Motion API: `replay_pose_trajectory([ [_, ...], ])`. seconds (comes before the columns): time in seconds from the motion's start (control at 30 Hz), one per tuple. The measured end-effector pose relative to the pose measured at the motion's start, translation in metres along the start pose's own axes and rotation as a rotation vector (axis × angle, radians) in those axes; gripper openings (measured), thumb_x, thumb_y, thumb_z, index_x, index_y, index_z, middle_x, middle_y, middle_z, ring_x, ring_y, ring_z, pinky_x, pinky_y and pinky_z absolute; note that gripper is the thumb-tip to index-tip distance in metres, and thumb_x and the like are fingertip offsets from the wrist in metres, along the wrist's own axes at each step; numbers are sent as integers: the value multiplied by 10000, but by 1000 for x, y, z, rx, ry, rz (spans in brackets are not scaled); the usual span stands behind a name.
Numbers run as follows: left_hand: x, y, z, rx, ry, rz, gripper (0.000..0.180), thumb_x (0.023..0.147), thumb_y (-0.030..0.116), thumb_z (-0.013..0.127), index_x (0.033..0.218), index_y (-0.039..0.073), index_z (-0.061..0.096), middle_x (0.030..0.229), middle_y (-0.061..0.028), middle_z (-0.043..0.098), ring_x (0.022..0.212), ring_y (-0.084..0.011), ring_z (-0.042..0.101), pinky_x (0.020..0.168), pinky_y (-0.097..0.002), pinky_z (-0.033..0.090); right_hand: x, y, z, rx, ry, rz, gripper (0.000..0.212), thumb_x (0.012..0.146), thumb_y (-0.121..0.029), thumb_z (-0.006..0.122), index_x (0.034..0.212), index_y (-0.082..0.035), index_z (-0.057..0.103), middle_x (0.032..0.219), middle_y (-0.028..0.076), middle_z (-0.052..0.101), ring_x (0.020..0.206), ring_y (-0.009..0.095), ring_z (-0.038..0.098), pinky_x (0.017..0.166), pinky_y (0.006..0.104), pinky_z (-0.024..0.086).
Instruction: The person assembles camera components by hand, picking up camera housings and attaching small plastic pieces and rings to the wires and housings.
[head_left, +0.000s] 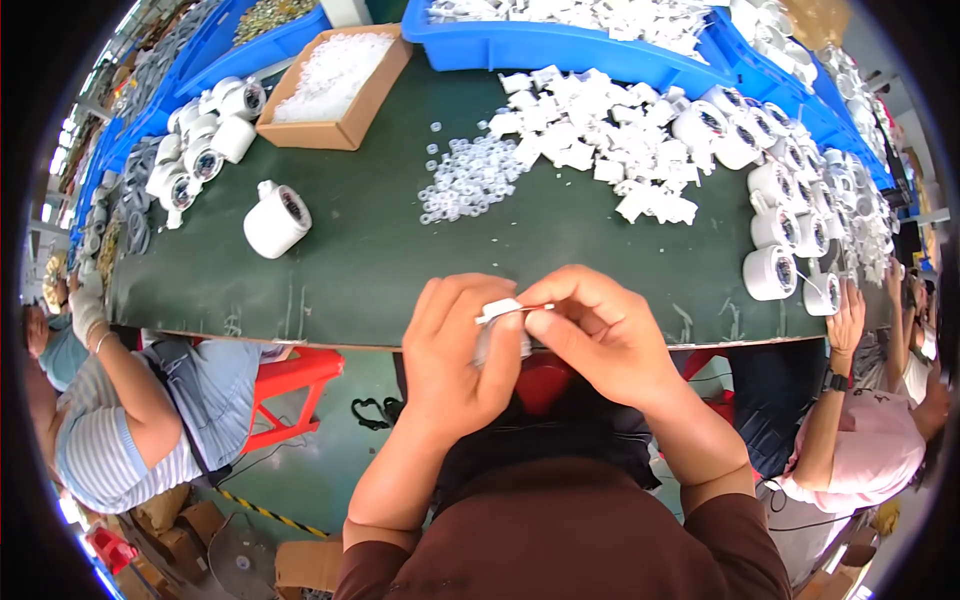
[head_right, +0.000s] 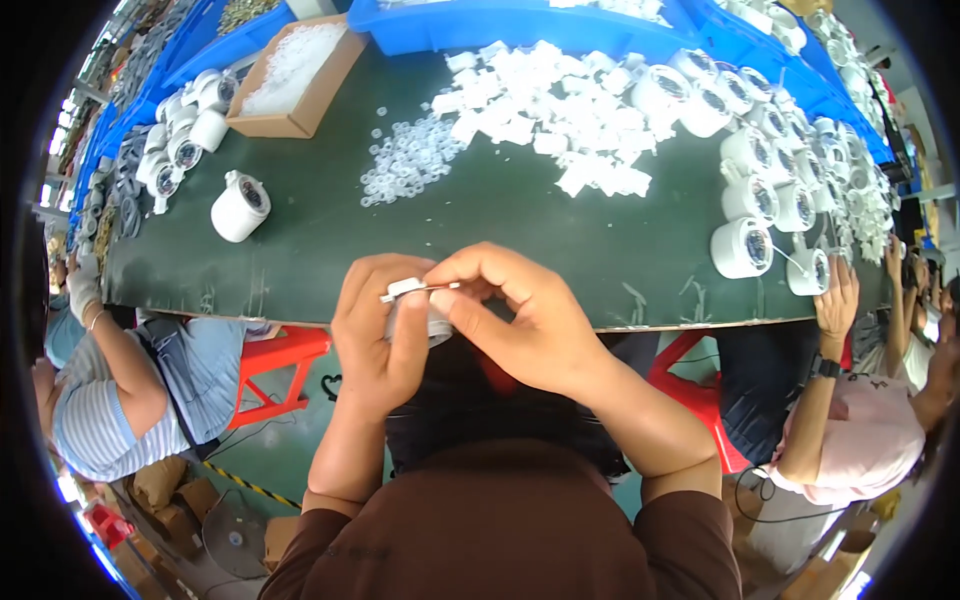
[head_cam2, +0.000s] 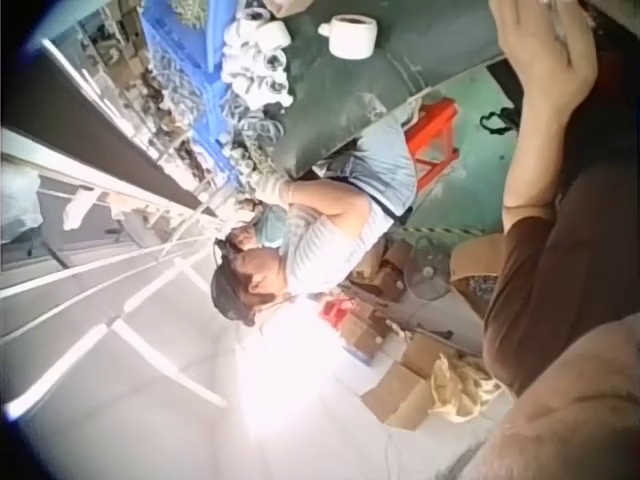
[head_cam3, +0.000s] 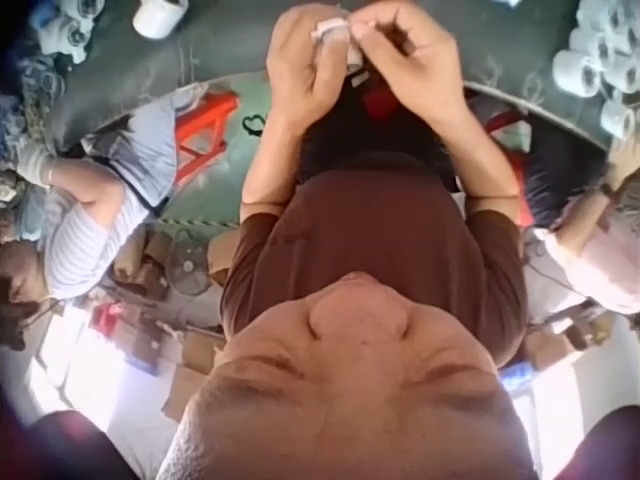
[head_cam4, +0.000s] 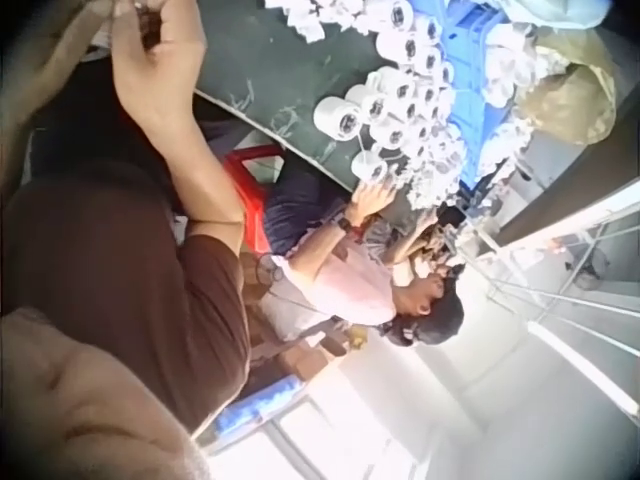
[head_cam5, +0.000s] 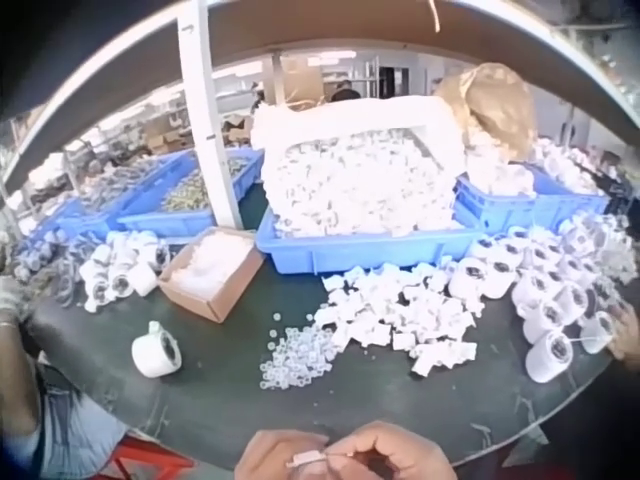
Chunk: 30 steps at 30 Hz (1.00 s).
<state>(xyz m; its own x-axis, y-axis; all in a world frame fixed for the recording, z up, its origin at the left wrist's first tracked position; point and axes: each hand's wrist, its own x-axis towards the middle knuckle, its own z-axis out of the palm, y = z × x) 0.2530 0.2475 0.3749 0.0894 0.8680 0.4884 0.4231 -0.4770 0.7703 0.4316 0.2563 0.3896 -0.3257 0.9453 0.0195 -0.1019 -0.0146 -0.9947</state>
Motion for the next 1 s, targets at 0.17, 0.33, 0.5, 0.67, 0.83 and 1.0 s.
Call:
replay_pose_trajectory([
  [0.17,-1,-4,-4,-10,1,-59,139,944,97,586,931,-16,665,1003,-163,689,904,-275,640,807,-355,504,19,-13,-57,-1013,191,-420,275,886,-19,714,1158,-44,682,1012,98,683,905,254,648,811,343,504],
  [0.33,-1,-2,0,14,12,-24,140,946,94,583,921,-18,664,1005,-160,689,885,-261,638,793,-342,502,34,-16,-81,-1383,273,-482,300,859,-27,721,1154,-52,668,1047,103,671,910,329,640,810,416,525],
  [0.5,-2,-2,0,0,17,-46,143,948,90,580,921,-23,664,1000,-160,687,894,-267,635,805,-348,500,35,-16,-82,-1307,164,-434,274,870,31,672,1129,-57,666,1044,121,660,998,329,653,816,417,538],
  [0.67,-3,-3,1,-1,30,-52,136,946,83,579,922,-21,663,1004,-156,688,895,-266,634,802,-346,499,28,-17,-82,-1201,175,-454,221,868,53,660,1068,-38,670,1036,117,663,954,330,654,797,407,541],
  [0.83,-1,0,3,22,18,-40,119,937,66,579,927,-20,660,1011,-157,686,898,-267,632,803,-348,500,34,-8,-80,-1339,320,-385,181,870,-58,725,1044,-51,679,1012,100,661,950,310,626,807,395,518],
  [1.0,-4,-2,3,40,28,-26,105,923,53,583,932,-17,661,1017,-156,684,900,-277,627,800,-356,498,34,-3,-86,-1282,165,-292,116,841,-54,730,927,-38,653,980,93,647,947,325,624,812,418,510],
])
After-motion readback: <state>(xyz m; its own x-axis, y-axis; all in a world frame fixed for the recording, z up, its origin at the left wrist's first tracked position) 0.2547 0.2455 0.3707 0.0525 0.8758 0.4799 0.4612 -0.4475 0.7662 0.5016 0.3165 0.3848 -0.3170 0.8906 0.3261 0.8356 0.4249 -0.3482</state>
